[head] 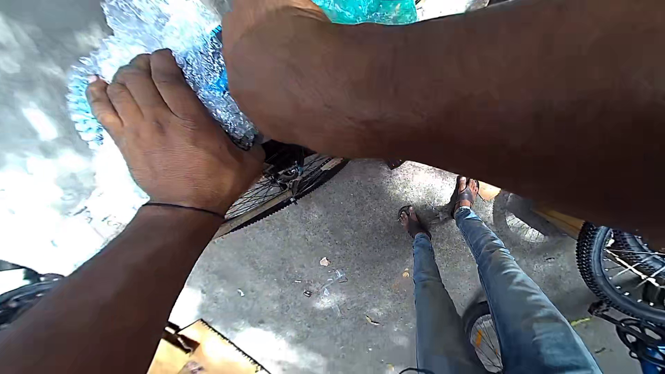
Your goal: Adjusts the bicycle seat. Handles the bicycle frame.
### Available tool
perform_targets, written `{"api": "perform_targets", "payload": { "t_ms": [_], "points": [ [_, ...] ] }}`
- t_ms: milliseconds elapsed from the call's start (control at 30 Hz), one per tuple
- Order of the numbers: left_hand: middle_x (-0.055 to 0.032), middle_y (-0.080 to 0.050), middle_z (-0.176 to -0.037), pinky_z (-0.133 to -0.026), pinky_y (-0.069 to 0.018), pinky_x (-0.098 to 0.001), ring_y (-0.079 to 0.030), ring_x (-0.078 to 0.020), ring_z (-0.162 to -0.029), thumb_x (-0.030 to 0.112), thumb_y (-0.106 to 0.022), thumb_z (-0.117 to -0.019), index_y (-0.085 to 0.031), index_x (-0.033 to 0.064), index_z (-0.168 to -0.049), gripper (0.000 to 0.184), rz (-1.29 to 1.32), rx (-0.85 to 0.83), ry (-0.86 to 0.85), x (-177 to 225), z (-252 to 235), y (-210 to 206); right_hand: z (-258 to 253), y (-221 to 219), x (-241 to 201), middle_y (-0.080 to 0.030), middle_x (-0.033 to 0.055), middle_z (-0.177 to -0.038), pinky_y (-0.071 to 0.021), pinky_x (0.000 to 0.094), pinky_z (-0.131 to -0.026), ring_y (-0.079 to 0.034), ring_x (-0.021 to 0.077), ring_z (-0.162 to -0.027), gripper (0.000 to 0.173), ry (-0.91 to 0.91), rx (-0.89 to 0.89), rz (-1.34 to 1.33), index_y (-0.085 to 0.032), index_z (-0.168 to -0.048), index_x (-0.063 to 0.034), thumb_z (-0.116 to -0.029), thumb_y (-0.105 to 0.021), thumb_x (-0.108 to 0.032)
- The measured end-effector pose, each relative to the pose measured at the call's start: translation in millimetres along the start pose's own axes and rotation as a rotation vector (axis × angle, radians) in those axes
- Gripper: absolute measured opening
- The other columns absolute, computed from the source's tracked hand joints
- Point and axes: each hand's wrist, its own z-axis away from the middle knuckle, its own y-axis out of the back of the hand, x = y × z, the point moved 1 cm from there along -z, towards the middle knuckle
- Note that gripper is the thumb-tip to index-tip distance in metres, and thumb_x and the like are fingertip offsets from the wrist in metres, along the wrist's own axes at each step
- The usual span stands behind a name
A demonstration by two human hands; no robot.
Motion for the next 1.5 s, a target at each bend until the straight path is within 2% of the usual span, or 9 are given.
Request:
{"api": "perform_targets", "payload": {
  "t_ms": [67, 200, 333, 433, 567, 800, 1033, 1300, 1500],
  "points": [
    [-0.0339, -0.038, -0.152, -0.114, -0.0218, -0.073, -0.038, -0.0549, -0.14, 0.043, -0.075, -0.0648, -0.027, -0.0019, -0.153, 0.109, 0.024, 0.009, 0.002, 3, 5, -1, 40, 29, -2, -0.064, 0.0199, -0.091, -0.0505, 0.0518, -0.069, -0.064, 0.039, -0.088, 0.036, 0.074, 0.158, -0.09, -0.07, -0.094, -0.0006, -0.1056, -0.038, -0.01],
    [-0.0338, -0.041, -0.15, -0.116, -0.0213, -0.0711, -0.04, -0.0543, -0.139, 0.042, -0.076, -0.0704, -0.032, -0.0034, -0.149, 0.101, 0.037, 0.048, -0.016, 6, 3, 5, 49, 186, -11, -0.065, 0.0198, -0.098, -0.0505, 0.0458, -0.07, -0.065, 0.0351, -0.093, 0.021, -0.073, -0.46, -0.198, -0.069, -0.098, 0.0054, -0.1, -0.048, 0.004],
    [-0.0332, -0.043, -0.148, -0.116, -0.0225, -0.0703, -0.04, -0.0532, -0.14, 0.038, -0.078, -0.067, -0.036, -0.005, -0.147, 0.1, 0.046, 0.035, -0.029, 2, 1, 7, 68, 144, 9, -0.059, 0.0125, -0.069, -0.0437, 0.0452, -0.052, -0.061, 0.0323, -0.064, 0.019, -0.074, -0.235, -0.338, -0.065, -0.08, -0.0036, -0.0965, -0.058, -0.009],
    [-0.0333, -0.044, -0.147, -0.115, -0.0247, -0.0704, -0.042, -0.0534, -0.138, 0.042, -0.078, -0.0667, -0.036, -0.0056, -0.146, 0.101, -0.003, 0.111, -0.053, -2, 1, -6, 90, 20, 14, -0.057, 0.0083, -0.064, -0.0467, 0.0437, -0.046, -0.061, 0.0296, -0.056, 0.039, -0.074, 0.152, -0.397, -0.063, -0.083, -0.0092, -0.1041, -0.051, -0.04],
    [-0.0345, -0.043, -0.147, -0.115, -0.0239, -0.0712, -0.042, -0.0549, -0.138, 0.05, -0.074, -0.0687, -0.035, -0.0066, -0.146, 0.104, -0.022, 0.159, -0.094, -11, 6, -15, 78, -92, -32, -0.064, 0.0047, -0.067, -0.0537, 0.0419, -0.049, -0.066, 0.0233, -0.06, 0.043, -0.164, 0.49, -0.574, -0.067, -0.08, -0.0108, -0.102, -0.052, -0.045],
    [-0.0336, -0.045, -0.147, -0.117, -0.0222, -0.0692, -0.042, -0.0519, -0.14, 0.046, -0.073, -0.067, -0.038, -0.0081, -0.146, 0.102, 0.007, 0.116, -0.103, -11, 7, -10, 92, 18, 15, -0.069, 0.0106, -0.087, -0.0574, 0.0528, -0.079, -0.07, 0.0295, -0.087, 0.045, -0.015, -0.132, -0.638, -0.069, -0.105, -0.0094, -0.1077, -0.046, -0.047],
    [-0.0346, -0.041, -0.149, -0.116, -0.0187, -0.0711, -0.039, -0.0541, -0.14, 0.042, -0.071, -0.0702, -0.034, -0.0092, -0.148, 0.1, 0.037, 0.039, -0.046, 3, 7, 1, 53, 191, -16, -0.061, 0.0172, -0.092, -0.0485, 0.04, -0.062, -0.064, 0.0291, -0.082, 0.011, -0.013, -0.41, -0.272, -0.065, -0.097, 0.0067, -0.0984, -0.055, 0.003],
    [-0.0366, -0.039, -0.149, -0.115, -0.0215, -0.0736, -0.037, -0.0567, -0.14, 0.019, -0.083, -0.0673, -0.031, -0.0081, -0.149, 0.101, 0.025, 0.003, -0.034, 9, 9, 4, 75, 130, 15, -0.066, 0.0159, -0.083, -0.0515, 0.0557, -0.068, -0.067, 0.038, -0.082, 0.03, -0.009, -0.335, -0.311, -0.068, -0.095, -0.005, -0.1058, -0.05, -0.027],
    [-0.036, -0.04, -0.149, -0.117, -0.0187, -0.0727, -0.038, -0.0541, -0.141, 0.021, -0.085, -0.0656, -0.031, -0.0072, -0.149, 0.103, 0.011, -0.019, -0.027, 6, 4, 6, 58, 153, -13, -0.063, 0.0175, -0.083, -0.0471, 0.0499, -0.059, -0.065, 0.0372, -0.079, 0.02, -0.059, -0.437, -0.245, -0.065, -0.09, 0.0015, -0.1004, -0.049, -0.003]
  ]
}}
